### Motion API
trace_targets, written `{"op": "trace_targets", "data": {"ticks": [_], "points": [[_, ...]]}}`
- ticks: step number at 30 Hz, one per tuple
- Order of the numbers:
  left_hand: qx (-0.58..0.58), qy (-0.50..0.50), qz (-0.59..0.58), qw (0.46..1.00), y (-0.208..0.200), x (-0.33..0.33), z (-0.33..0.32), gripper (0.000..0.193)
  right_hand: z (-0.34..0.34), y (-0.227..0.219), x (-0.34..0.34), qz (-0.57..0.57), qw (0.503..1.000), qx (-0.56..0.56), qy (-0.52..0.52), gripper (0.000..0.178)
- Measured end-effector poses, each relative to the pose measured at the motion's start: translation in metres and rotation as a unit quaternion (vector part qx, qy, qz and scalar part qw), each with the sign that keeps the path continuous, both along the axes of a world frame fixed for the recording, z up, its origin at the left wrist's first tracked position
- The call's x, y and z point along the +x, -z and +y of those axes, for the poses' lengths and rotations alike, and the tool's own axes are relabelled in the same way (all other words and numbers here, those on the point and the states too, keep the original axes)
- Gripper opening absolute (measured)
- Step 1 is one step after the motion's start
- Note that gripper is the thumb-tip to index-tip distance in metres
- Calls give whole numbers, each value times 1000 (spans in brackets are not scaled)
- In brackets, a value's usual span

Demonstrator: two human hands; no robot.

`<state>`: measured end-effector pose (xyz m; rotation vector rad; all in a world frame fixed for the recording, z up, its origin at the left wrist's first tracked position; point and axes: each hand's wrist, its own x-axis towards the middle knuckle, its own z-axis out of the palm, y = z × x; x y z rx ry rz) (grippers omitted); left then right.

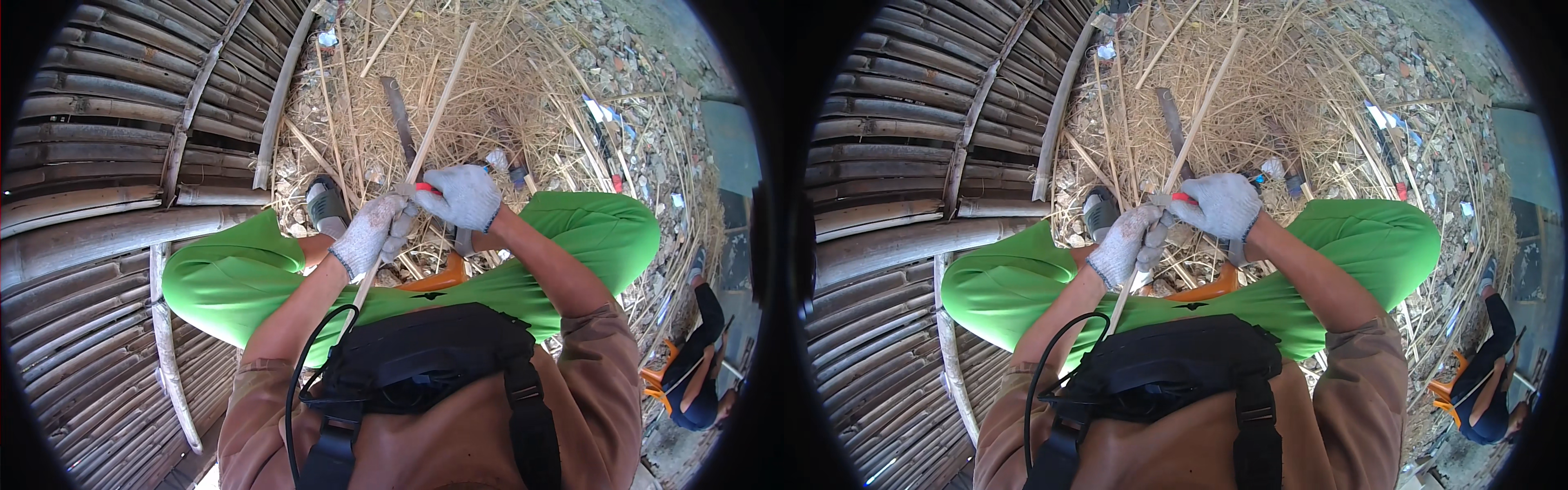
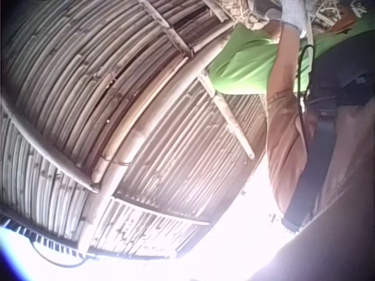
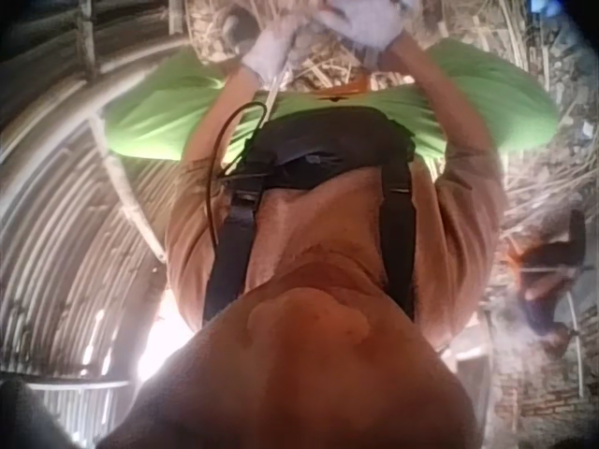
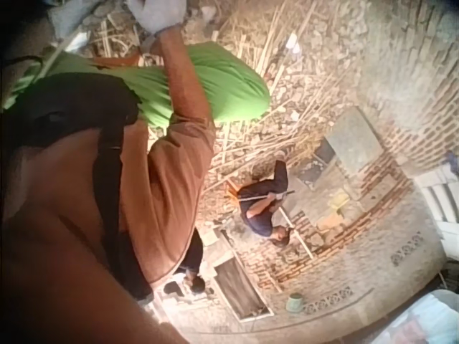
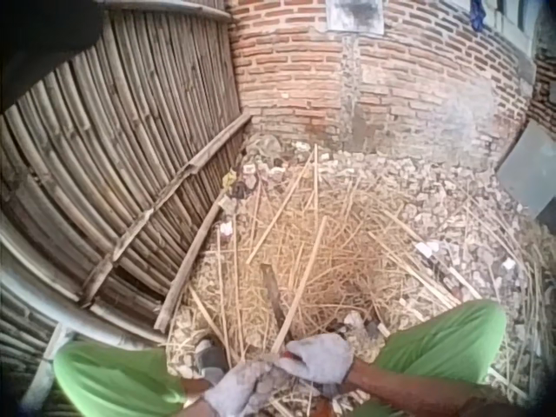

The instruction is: The person uses a knife to shave and smooth a thin strip of bamboo by hand. They hold the strip with one gloved hand and scrape the knife along the length of the bamboo repeatedly, occasionally turning it over to work on different sides.

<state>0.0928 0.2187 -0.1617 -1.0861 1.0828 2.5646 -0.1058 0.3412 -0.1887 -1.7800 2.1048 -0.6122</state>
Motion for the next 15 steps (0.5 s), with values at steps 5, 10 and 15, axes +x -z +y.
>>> {"op": "trace_targets", "data": {"ticks": [5, 10, 15], "points": [[13, 4, 3, 1000, -4, -2, -2, 25, -2, 2, -12, 17, 999, -19, 21, 47], [48, 55, 17, 997, -2, 17, 11, 26, 3, -7, -88, 26, 976, 13, 217, 59], [31, 22, 15, 999, -1, 17, 8, 25, 1, -2, -37, 22, 995, 5, 95, 53]]}}
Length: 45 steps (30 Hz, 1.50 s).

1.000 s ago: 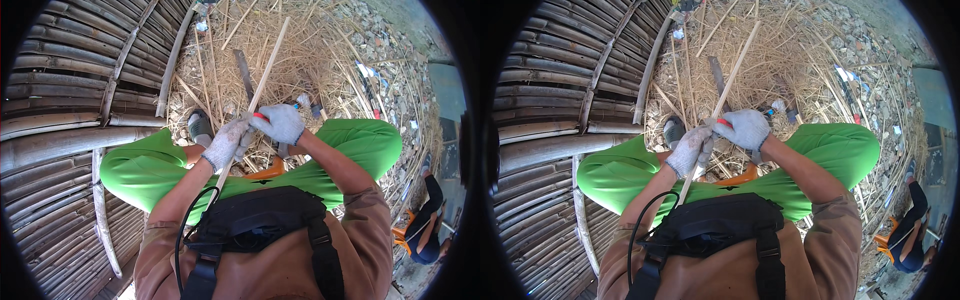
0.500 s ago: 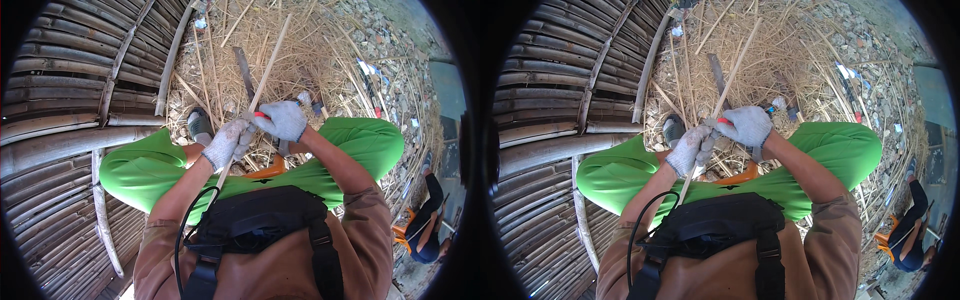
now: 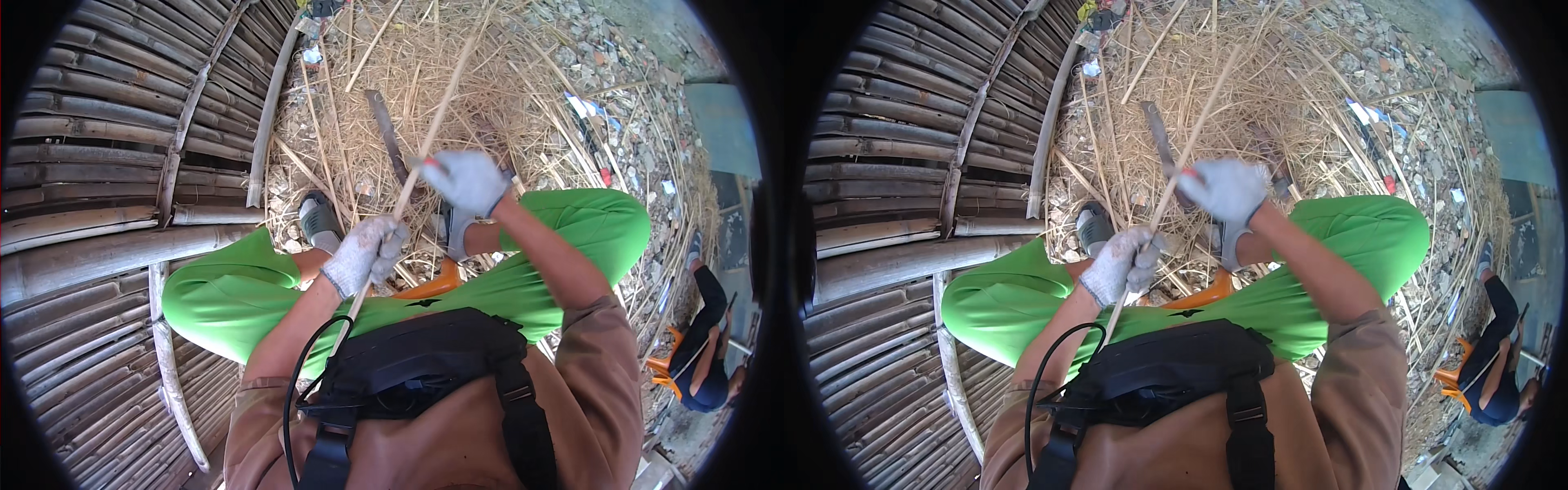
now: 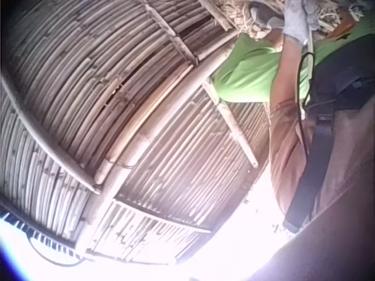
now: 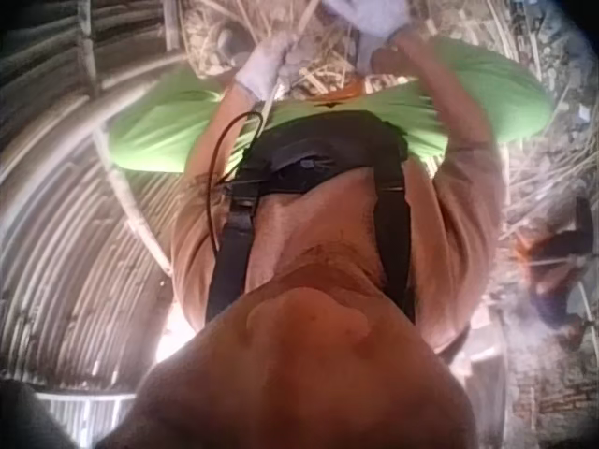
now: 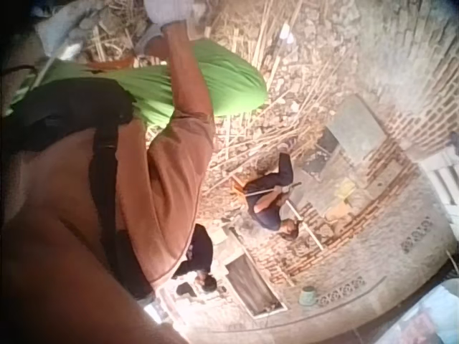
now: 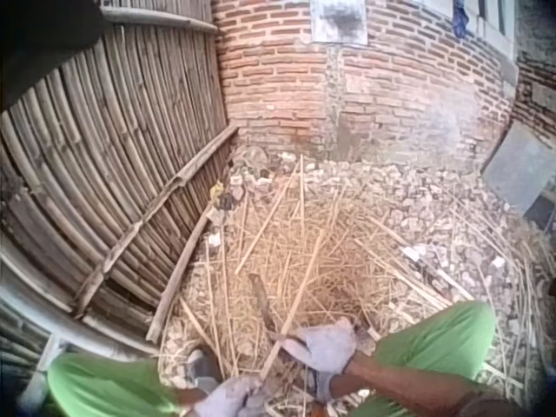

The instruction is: The person uses a knife to shave and smooth a thin strip of bamboo by hand. They hold the strip with one gloved hand and scrape the knife along the length of the bamboo repeatedly, occasionally turning it over to work on different sides.

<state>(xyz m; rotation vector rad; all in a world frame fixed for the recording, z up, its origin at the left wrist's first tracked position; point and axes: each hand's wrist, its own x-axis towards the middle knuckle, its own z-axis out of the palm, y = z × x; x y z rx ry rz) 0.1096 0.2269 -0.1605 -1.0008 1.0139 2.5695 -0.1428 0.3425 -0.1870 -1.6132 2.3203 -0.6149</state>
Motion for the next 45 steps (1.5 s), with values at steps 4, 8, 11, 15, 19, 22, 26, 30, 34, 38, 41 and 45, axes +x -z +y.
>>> {"op": "trace_targets", "data": {"ticks": [4, 8, 11, 15, 19, 22, 26, 30, 34, 38, 41, 45], "points": [[10, -12, 10, 1000, 5, -5, -11, 27, 5, 0, 47, -52, 995, -4, -85, 48], [-16, -8, -11, 1000, 7, -7, -9, 25, 1, 6, 39, -33, 995, 15, -96, 49], [-17, -12, -13, 1000, 3, -11, -9, 27, 0, 5, 32, -5, 996, 1, -93, 46], [5, -15, -14, 1000, -1, -16, -10, 29, -1, 4, 19, 26, 995, -21, -89, 45], [20, -10, -12, 1000, -1, -19, -11, 29, 0, 2, 12, 28, 996, 7, -87, 50], [53, 24, 19, 998, 7, -12, -9, 28, 3, 12, -17, 36, 999, 21, 2, 57], [26, 64, -6, 998, -5, 7, 11, 30, 15, -11, -89, -15, 980, 82, 178, 66], [38, 42, 10, 998, 0, 6, 3, 32, 10, -10, -40, -20, 997, 23, 72, 66], [31, 19, 2, 999, 7, 8, -3, 31, 9, -4, 12, -29, 997, 63, -31, 59], [18, 64, -16, 998, -4, 10, 3, 32, 12, 0, -44, -16, 996, 41, 84, 68], [19, 96, -20, 995, -5, 19, 10, 32, 25, 6, -117, -9, 978, 104, 182, 78], [17, 98, -21, 995, 1, 21, 12, 32, 30, 15, -152, 5, 970, 105, 219, 84]]}}
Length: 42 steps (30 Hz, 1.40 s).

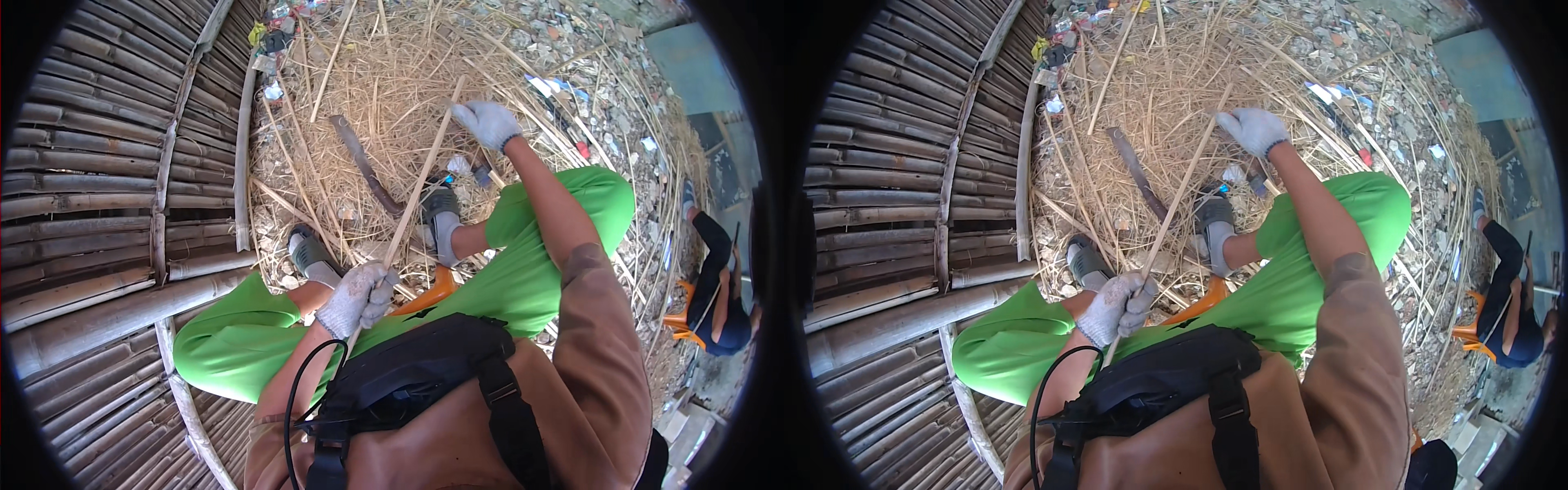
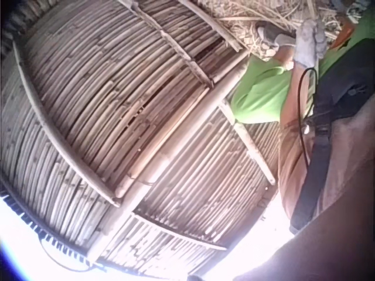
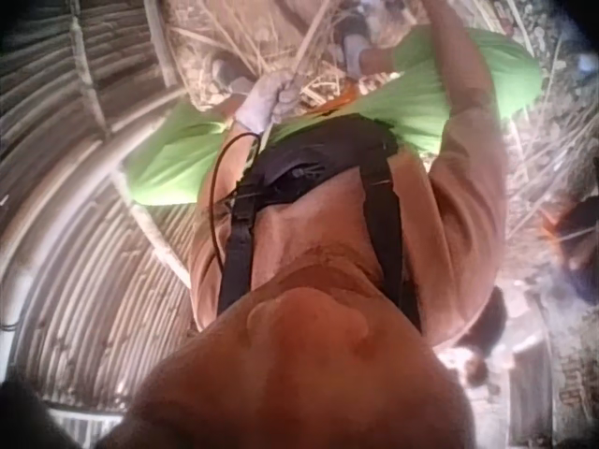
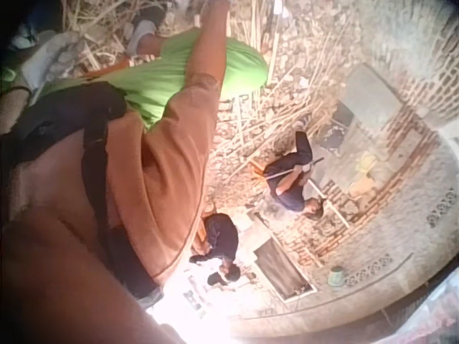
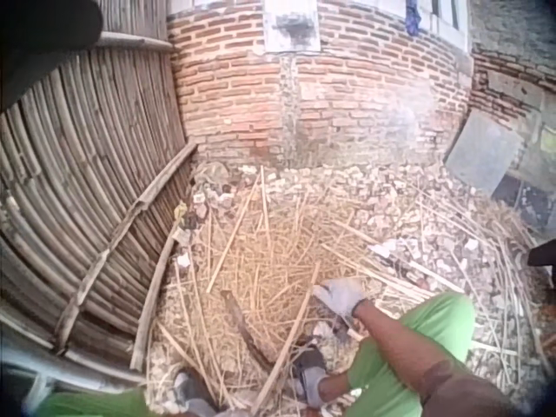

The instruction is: The person uses a knife to shave and smooth a thin strip of bamboo by hand. They hold the strip with one gloved hand and scrape the knife along the length of the bamboo repeatedly, occasionally turning it over to work on different sides.

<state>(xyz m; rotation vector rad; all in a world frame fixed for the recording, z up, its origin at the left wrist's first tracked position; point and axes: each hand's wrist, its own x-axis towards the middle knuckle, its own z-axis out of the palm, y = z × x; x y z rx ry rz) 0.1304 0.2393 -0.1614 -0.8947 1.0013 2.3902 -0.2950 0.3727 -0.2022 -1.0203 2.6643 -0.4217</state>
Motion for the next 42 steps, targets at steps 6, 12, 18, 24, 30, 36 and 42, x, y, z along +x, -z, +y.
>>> {"op": "trace_targets", "data": {"ticks": [6, 12, 18, 24, 30, 36, 42], "points": [[-21, 36, 6, 999, -12, -1, -4, 32, 65, 43, -101, 1, 936, -37, 350, 86], [-98, -129, 66, 985, -11, -13, -19, 24, -26, 17, 66, -54, 991, -125, 0, 71], [-151, -134, 56, 978, -13, -21, -36, 24, -59, -10, 173, -98, 968, -84, -217, 62], [-138, -156, 45, 977, -4, -22, -37, 19, -58, 8, 174, -174, 976, -106, -75, 69], [-187, -130, 18, 974, -3, -25, -33, 16, -58, -27, 191, -128, 960, -80, -235, 63], [-224, -111, -6, 968, 2, -29, -27, 14, -52, 4, 192, -45, 944, -108, -308, 44], [-206, -130, -9, 970, -1, -34, -30, 14, -61, 5, 178, -11, 948, -111, -299, 46]]}}
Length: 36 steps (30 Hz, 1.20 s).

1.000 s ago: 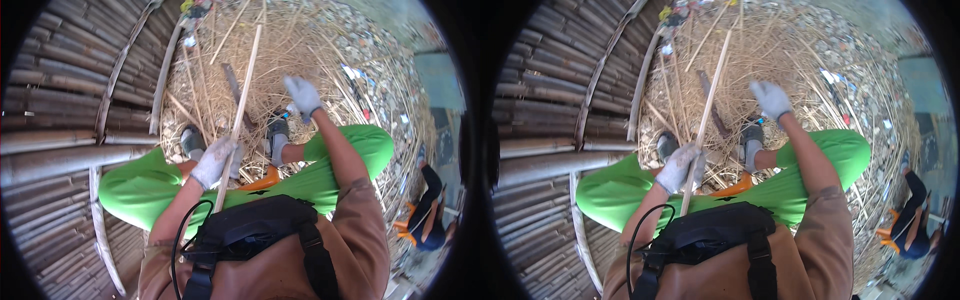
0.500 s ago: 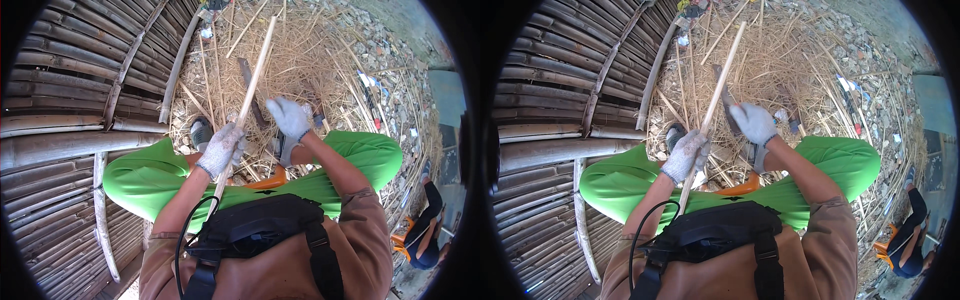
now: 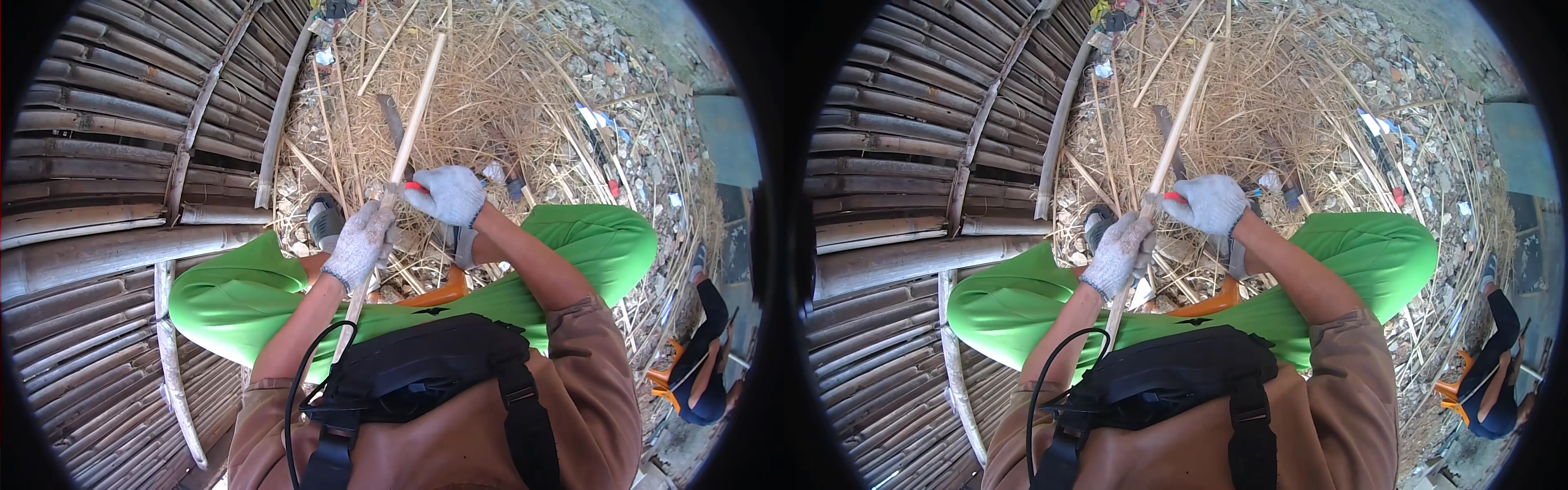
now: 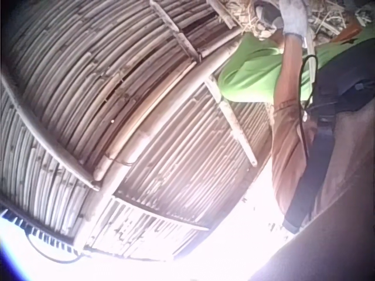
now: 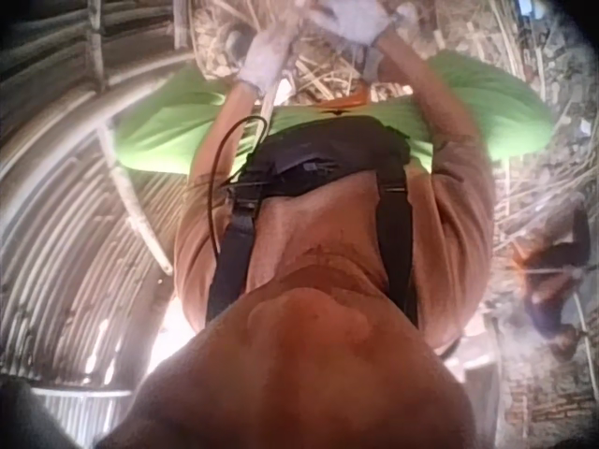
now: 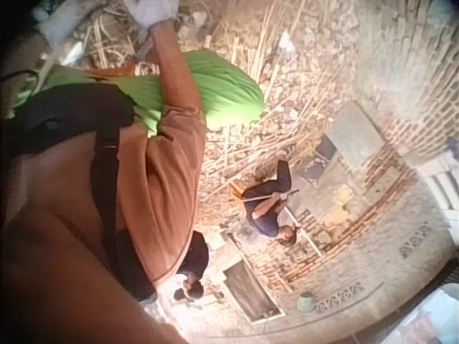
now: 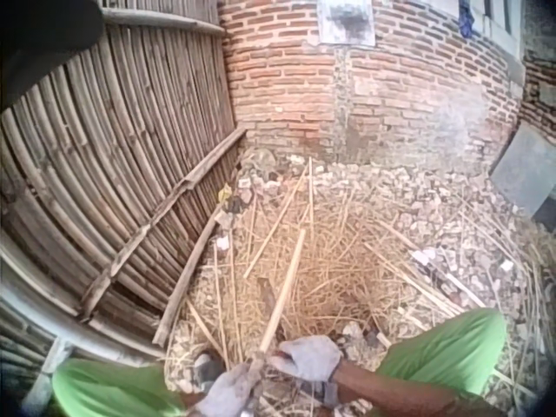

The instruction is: The person uses a knife to shave and smooth a thin strip of bamboo by hand. They hold the strip with one gloved hand and scrape the knife along the length of the bamboo repeatedly, occasionally turning it over to work on different sides.

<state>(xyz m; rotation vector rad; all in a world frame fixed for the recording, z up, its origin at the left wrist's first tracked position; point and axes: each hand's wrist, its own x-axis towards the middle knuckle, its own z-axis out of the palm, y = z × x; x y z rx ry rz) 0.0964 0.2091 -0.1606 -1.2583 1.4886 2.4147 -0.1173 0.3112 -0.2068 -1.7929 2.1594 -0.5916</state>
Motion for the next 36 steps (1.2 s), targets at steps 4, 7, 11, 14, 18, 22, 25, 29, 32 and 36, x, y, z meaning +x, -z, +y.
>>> {"op": "trace_targets", "data": {"ticks": [4, 7, 11, 14, 18, 22, 25, 29, 32, 36], "points": [[26, 4, 8, 1000, -7, 3, 1, 14, 6, 1, 18, -22, 1000, -4, 4, 48], [-5, 3, -5, 1000, 3, 2, 6, 14, 11, -9, 26, -32, 999, 12, -20, 51], [34, -9, 4, 999, -1, -2, 1, 13, 3, -1, 11, 11, 1000, -4, -18, 52], [37, -16, -10, 999, -11, -5, 0, 13, 0, -6, 5, 23, 999, 16, -21, 55], [66, -3, 21, 998, -10, 4, 8, 16, -1, 6, -32, 8, 998, 0, 68, 60], [62, 23, 0, 998, -14, 11, 16, 16, 1, -24, -23, -47, 997, 4, 67, 62], [59, -7, 2, 998, -14, 5, 9, 11, 8, -6, 9, -29, 999, -19, 19, 68], [71, 32, 19, 997, -11, 12, 15, 19, 9, 5, -41, -4, 989, -2, 148, 74], [58, 86, -8, 995, -20, 21, 21, 18, 15, -6, -110, 0, 973, 15, 228, 74], [49, 47, 0, 998, -19, 13, 17, 17, 14, -16, -49, -40, 996, 35, 75, 71]]}}
